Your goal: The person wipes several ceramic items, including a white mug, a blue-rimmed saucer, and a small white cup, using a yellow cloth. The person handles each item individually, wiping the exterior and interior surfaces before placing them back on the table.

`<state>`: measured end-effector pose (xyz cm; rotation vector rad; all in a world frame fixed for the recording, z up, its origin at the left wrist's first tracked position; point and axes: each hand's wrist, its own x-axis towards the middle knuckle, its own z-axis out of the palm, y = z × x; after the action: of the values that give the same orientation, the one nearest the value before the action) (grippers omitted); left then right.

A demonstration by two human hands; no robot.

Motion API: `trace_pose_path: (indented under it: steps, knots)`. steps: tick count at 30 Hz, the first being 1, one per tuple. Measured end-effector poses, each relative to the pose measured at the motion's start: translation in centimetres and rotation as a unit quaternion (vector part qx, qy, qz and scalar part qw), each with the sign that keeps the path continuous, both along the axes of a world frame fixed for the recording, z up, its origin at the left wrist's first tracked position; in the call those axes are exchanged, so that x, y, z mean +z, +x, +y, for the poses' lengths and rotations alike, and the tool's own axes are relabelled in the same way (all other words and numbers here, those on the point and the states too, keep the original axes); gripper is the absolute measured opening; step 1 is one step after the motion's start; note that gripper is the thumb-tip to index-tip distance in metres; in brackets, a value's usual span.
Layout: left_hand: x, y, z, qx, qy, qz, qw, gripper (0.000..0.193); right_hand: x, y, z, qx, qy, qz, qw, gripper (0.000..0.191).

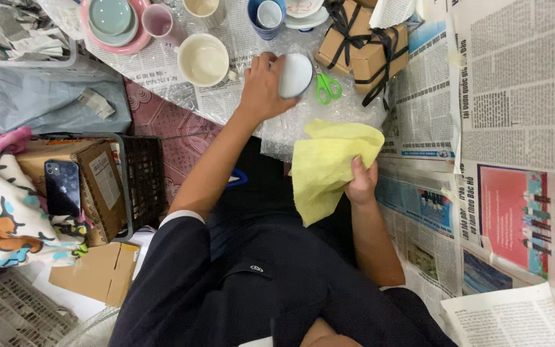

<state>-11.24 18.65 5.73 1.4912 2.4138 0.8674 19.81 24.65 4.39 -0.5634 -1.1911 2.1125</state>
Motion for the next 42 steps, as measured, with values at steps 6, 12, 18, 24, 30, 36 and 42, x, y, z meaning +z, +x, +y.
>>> trace_pose_path:
  steps: [6,12,18,24,30,36,42]
  knots:
    - [1.3,2.2,-2.1,-0.028,0.171,0.074,0.982,0.020,0.6,0.0,-0.9,-0.018,0.000,-0.030,0.999,0.046]
    - [2.2,7.1,-10.1,0.040,0.246,-0.335,0.909,0.021,1.1,1.0,-0.2,-0.058,-0.032,-0.014,0.998,0.048]
    - [2.7,12.6,-18.1,-0.094,0.333,-0.692,0.634,0.042,2.9,2.1,2.5,-0.163,-0.046,0.135,0.976,0.053]
    - [-0.3,16.0,-19.0,-0.213,0.344,-0.812,0.420,0.040,2.1,-0.5,-4.8,-0.142,0.090,0.082,0.982,0.045]
    - [-6.4,14.4,-15.6,-0.127,0.355,-0.852,0.362,0.040,1.7,-4.4,-13.6,0.340,0.500,-0.058,0.794,0.069]
    - [-7.2,13.2,-14.8,0.025,0.382,-0.773,0.506,0.039,1.9,-4.9,-13.9,0.326,0.342,-0.001,0.881,0.070]
    - [-6.0,13.5,-15.6,0.089,0.357,-0.435,0.822,0.036,-0.3,-5.5,-10.6,0.215,-0.010,0.019,0.976,0.059]
